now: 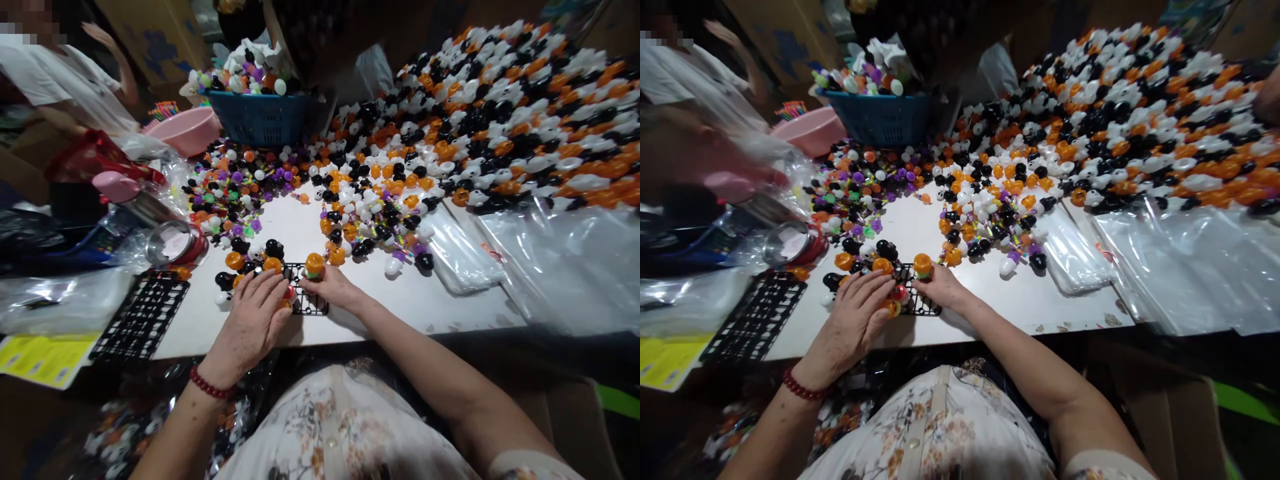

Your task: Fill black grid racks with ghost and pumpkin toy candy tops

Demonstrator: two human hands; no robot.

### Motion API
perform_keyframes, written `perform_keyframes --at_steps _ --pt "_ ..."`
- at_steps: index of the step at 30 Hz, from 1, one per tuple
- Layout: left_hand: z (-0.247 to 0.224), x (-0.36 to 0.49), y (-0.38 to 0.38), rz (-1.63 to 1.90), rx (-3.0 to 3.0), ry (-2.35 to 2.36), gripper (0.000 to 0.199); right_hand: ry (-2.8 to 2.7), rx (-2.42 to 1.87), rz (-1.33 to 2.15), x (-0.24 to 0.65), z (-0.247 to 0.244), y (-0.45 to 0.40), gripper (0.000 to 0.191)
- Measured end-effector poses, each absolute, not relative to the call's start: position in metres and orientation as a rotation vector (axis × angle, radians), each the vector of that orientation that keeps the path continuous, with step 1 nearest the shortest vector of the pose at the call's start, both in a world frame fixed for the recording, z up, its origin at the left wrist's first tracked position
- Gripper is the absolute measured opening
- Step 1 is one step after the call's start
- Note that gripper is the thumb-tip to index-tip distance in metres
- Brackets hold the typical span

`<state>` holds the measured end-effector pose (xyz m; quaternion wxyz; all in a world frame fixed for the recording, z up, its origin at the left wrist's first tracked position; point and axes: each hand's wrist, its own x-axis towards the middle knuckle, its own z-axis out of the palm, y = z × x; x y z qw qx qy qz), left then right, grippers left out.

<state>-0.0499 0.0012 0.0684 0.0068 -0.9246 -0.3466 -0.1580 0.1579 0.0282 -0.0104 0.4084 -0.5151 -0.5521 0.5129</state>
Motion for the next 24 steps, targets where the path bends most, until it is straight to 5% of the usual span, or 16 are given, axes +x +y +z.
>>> perform_keyframes --at_steps 8,24 --pt "0.080 -0.054 0.006 -0.741 -2.991 -1.144 0.045 -1.478 -1.316 1.311 0.144 -0.013 0.030 0.024" --pt "0.080 -0.053 0.014 -0.653 -2.997 -1.095 0.036 -1.968 -1.446 1.046 0.141 0.001 0.029 0.024"
